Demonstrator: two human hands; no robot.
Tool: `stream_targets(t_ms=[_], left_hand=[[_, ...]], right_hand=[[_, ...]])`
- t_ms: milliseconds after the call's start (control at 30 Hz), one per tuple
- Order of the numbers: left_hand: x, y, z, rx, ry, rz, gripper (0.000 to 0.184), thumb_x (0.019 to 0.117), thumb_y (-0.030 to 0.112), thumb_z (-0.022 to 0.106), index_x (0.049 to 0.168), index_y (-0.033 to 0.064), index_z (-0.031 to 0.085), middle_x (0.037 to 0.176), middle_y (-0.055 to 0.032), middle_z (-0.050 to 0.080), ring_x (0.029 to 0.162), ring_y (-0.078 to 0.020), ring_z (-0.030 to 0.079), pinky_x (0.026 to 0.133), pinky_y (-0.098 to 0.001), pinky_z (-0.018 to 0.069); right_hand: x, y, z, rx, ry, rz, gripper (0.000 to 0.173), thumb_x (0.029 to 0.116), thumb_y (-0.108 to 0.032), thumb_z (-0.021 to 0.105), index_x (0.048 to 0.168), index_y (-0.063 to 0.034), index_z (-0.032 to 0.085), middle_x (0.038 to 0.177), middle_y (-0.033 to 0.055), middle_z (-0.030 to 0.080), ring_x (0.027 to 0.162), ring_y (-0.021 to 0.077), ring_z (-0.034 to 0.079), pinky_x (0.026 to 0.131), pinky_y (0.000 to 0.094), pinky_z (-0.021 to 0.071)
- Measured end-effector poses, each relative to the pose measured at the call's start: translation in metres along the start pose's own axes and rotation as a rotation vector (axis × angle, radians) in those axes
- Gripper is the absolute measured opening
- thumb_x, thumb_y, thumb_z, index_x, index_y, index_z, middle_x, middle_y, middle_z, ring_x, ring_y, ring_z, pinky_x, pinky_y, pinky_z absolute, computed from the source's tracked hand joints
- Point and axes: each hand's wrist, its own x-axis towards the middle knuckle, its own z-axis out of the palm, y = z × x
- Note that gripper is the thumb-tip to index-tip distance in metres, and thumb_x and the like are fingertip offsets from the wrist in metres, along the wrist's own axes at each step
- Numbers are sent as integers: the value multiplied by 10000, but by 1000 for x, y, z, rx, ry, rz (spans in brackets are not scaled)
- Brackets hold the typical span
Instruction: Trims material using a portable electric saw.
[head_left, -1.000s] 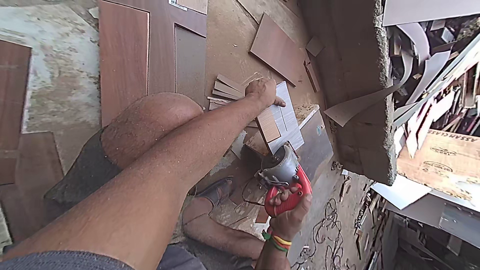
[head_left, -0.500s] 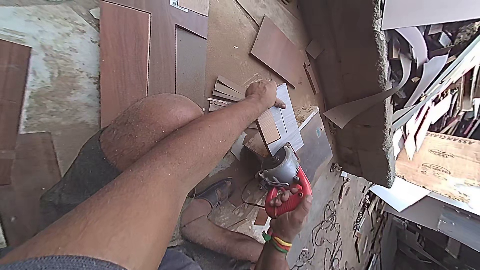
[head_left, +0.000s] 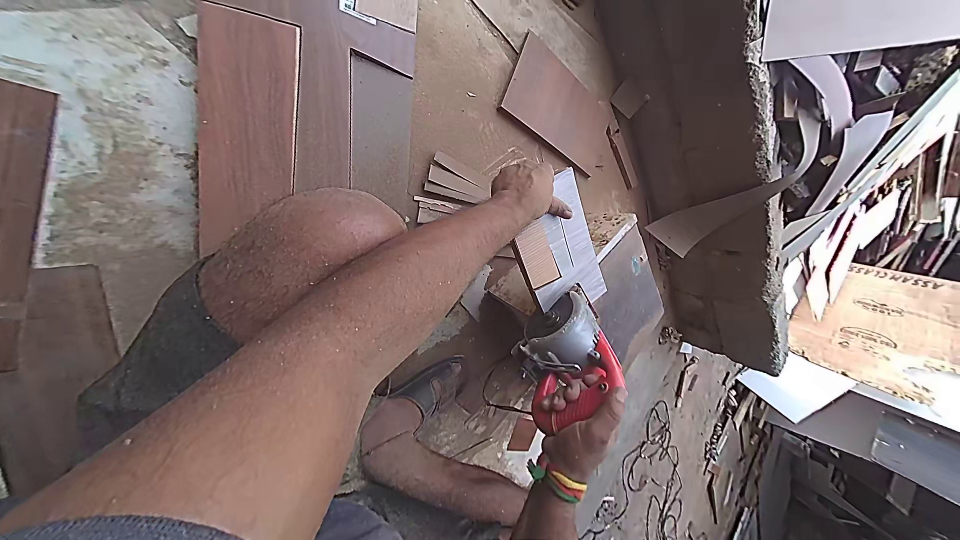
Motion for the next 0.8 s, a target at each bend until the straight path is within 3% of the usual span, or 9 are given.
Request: stream_targets(t_ms=[567, 800], left_hand=[[1, 1, 1, 32, 5, 13, 756, 828, 701, 733, 1241, 75, 637, 1204, -207, 676, 1140, -401, 661, 883, -638, 538], [1, 1, 1, 22, 1, 16, 755, 826, 697, 737, 1247, 78, 636, 1204, -204, 677, 1144, -402, 660, 875, -649, 537]], right_hand=[[4, -1, -1, -4, 0, 14, 626, 1072, -584, 189, 964, -98, 569, 541, -11, 576, 390, 122, 571, 372, 313, 538], [5, -1, 0, -5, -4, -3, 633, 1060, -622, 244, 952, -99, 584, 539, -8, 574, 401, 120, 580, 377, 306, 537]])
